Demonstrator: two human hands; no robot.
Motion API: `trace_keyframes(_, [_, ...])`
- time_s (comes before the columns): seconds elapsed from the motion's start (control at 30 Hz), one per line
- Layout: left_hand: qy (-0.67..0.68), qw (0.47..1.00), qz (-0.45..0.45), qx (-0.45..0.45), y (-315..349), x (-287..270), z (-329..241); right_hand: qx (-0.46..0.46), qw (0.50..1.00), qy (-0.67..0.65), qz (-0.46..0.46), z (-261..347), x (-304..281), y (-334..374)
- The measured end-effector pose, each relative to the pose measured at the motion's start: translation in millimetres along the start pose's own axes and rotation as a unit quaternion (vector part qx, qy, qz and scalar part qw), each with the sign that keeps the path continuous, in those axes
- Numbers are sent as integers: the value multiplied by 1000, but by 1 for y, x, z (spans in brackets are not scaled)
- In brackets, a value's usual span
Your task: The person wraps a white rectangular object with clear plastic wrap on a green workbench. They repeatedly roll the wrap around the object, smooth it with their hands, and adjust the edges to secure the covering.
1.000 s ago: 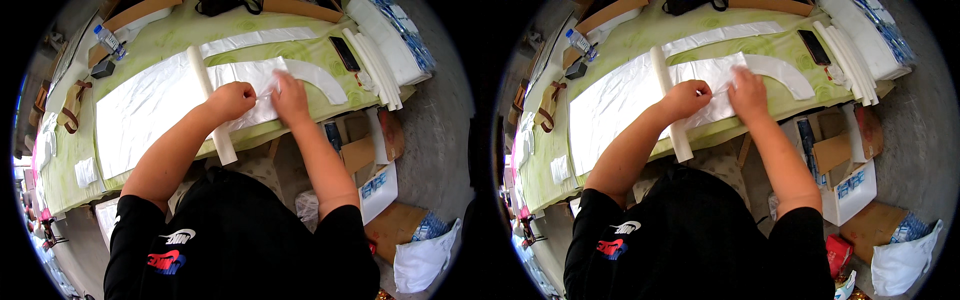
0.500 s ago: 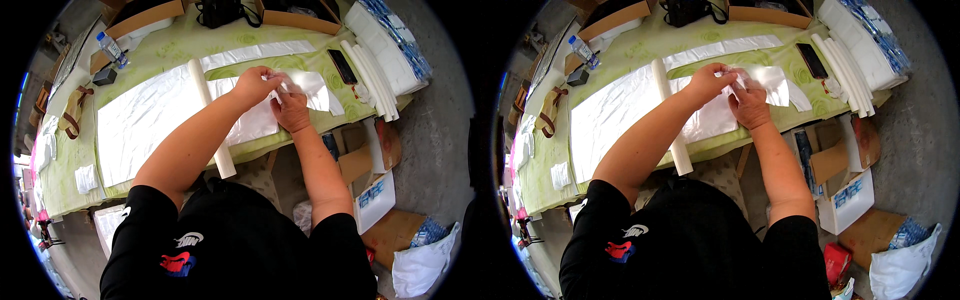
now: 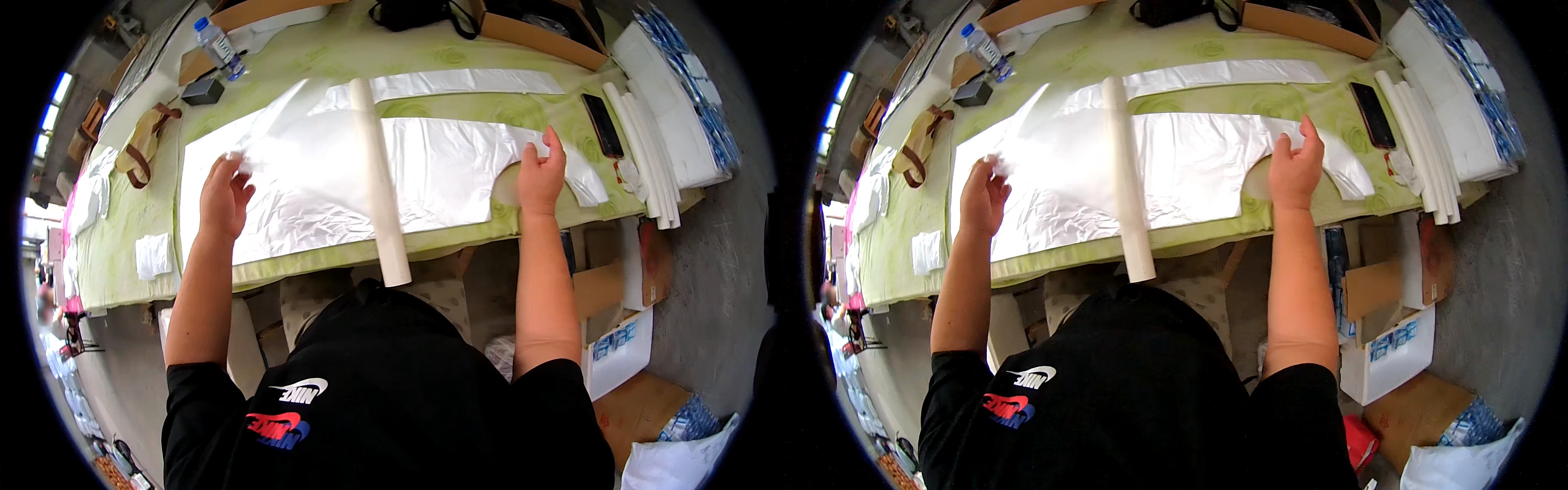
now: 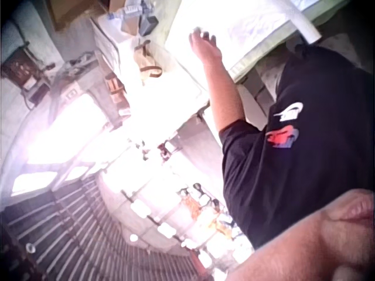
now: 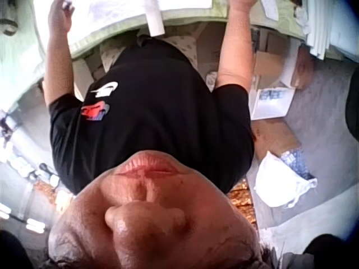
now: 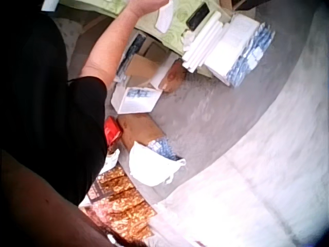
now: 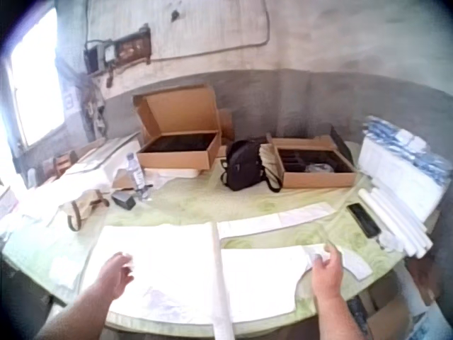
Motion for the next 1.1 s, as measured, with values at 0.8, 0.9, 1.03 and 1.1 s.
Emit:
trace_keyframes(0.8, [-604, 723, 241, 232, 34, 119, 98, -380, 868, -154, 279, 152, 14, 176])
trace_keyframes(0.9, [-602, 724, 205, 267, 36, 114, 91, -389, 859, -139, 302, 158, 15, 175])
trace_keyframes(1.03, [-536, 657, 351, 397, 51, 134, 59, -407, 849, -120, 314, 165, 10, 173])
trace_keyframes(1.1, [-534, 677, 354, 362, 43, 130, 69, -390, 865, -124, 291, 160, 10, 172])
Point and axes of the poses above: each hand's wrist, its own y-axis away from the middle knuckle, its own x-axis out of the palm, z = x × y, the point moved 4 cm from there along -y, towards the middle knuckle, and after that the axes turned 8 degrees about y, right-handed, at the moved point
